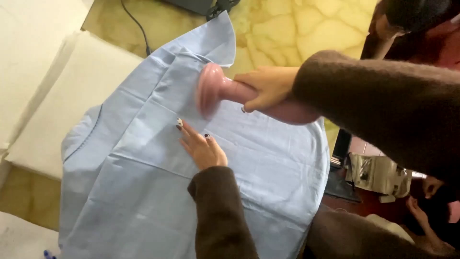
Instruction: Using a handheld garment steamer to remove wrinkles from a shirt laid flat on a table.
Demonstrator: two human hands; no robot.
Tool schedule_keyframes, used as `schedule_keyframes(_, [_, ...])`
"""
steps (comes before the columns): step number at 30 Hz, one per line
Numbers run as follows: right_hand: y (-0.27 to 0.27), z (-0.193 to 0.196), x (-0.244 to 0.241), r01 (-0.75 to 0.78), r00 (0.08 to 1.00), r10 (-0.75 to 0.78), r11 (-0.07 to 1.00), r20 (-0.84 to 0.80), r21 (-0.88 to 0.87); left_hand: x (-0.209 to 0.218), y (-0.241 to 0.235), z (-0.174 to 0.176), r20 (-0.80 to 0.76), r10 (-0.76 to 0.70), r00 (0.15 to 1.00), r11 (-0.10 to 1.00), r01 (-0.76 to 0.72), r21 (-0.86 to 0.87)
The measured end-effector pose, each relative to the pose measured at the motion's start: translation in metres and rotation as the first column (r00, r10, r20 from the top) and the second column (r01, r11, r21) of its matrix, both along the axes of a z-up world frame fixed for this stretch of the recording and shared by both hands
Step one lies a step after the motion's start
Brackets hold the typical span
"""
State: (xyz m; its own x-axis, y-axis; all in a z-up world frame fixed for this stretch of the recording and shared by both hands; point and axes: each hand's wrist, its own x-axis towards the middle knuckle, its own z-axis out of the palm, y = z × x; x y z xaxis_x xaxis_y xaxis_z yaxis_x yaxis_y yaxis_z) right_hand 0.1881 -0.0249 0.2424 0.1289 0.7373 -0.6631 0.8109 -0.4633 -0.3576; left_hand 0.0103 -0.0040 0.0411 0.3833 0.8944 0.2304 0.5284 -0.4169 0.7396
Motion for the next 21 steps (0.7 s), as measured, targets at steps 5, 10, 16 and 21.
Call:
schedule_keyframes(5, [0.005,-0.007,0.005,-0.066,0.997,0.067,0.998,-0.039,0.009,0.0,0.002,-0.001,-0.304,0.019,0.952,0.994,0.016,0.11])
schedule_keyframes(10, [-0.024,-0.002,0.024,-0.045,0.999,0.043,0.998,-0.029,-0.051,0.003,0.002,-0.008,-0.499,0.012,0.867,0.969,0.114,0.221])
schedule_keyframes(16, [-0.09,0.006,0.049,-0.022,0.994,0.014,0.997,-0.104,-0.078,0.005,-0.001,-0.01,-0.554,0.086,0.828,0.935,0.125,0.332])
schedule_keyframes(21, [-0.143,0.018,0.063,-0.037,0.989,0.074,0.964,0.13,-0.263,0.006,-0.002,-0.011,-0.534,0.061,0.843,0.945,0.124,0.304])
